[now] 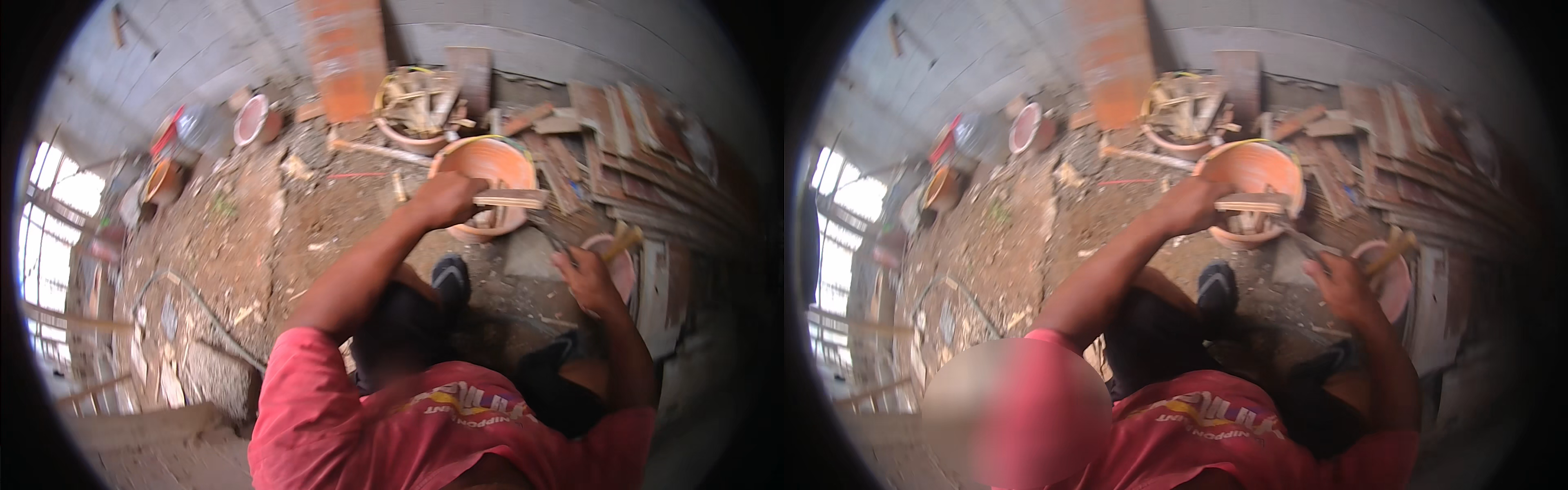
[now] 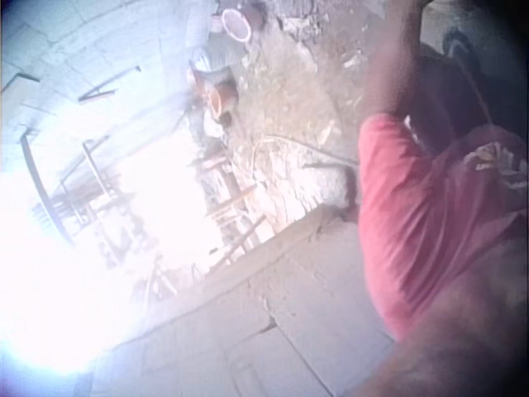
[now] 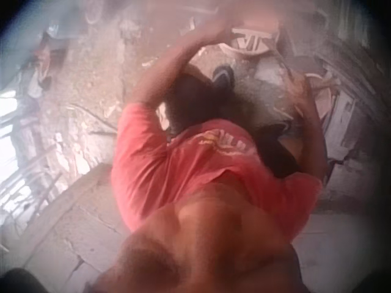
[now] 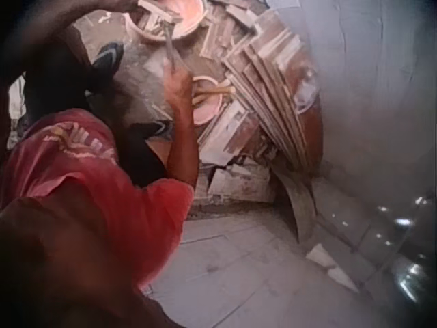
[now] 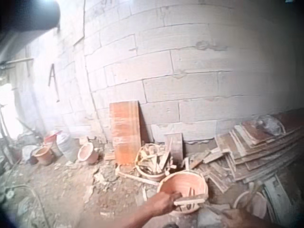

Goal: The person is shaping small pieces of wood using a chisel and hammer. They repeatedly pick up a piece of wood, position it on a stone block, and strike it with the chisel to carve or shape it. The finished pieces are placed into a bucket.

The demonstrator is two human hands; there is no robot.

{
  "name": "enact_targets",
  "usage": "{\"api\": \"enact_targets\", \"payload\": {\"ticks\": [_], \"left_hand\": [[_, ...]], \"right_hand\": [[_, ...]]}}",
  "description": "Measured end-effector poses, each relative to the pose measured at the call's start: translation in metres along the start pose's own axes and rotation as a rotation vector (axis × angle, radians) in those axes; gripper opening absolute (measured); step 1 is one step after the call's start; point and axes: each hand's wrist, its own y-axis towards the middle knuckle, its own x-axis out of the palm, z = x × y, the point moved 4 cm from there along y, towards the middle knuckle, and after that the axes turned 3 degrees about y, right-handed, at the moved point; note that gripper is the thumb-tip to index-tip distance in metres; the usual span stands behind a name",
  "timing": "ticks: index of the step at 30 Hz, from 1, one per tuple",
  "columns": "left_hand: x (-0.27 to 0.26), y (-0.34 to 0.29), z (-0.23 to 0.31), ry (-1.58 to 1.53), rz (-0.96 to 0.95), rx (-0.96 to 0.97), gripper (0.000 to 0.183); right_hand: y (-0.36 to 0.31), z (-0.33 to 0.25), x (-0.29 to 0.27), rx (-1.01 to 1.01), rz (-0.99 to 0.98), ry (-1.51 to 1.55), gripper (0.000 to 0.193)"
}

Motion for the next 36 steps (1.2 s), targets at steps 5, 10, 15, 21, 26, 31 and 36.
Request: {"api": "enact_targets", "payload": {"ticks": [5, 10, 15, 21, 26, 31, 36], "left_hand": [[0.013, 0.001, 0.028, -0.126, -0.054, -0.093, 0.031], [0.026, 0.004, 0.038, -0.143, -0.093, -0.137, 0.029], [0.035, 0.003, 0.049, -0.189, -0.048, -0.092, 0.026], [0.025, 0.003, 0.069, -0.312, 0.017, -0.042, 0.028], [0.026, 0.005, 0.071, -0.507, 0.075, -0.05, 0.025], [0.029, 0.009, 0.076, -0.603, 0.071, -0.056, 0.025], [0.035, 0.014, 0.081, -0.719, 0.104, -0.039, 0.026]], "right_hand": [[-0.014, 0.012, 0.005, 0.136, -0.189, 0.503, 0.034], [-0.03, 0.008, 0.002, 0.172, -0.185, 0.496, 0.037], [-0.037, -0.006, 0.001, 0.144, -0.118, 0.542, 0.035], [-0.035, -0.001, -0.003, 0.077, 0.004, 0.456, 0.03], [-0.025, -0.011, 0.014, 0.047, 0.072, 0.638, 0.033], [-0.017, -0.006, 0.027, 0.033, 0.092, 0.7, 0.031], [-0.014, -0.006, 0.032, 0.104, 0.076, 0.775, 0.032]]}}
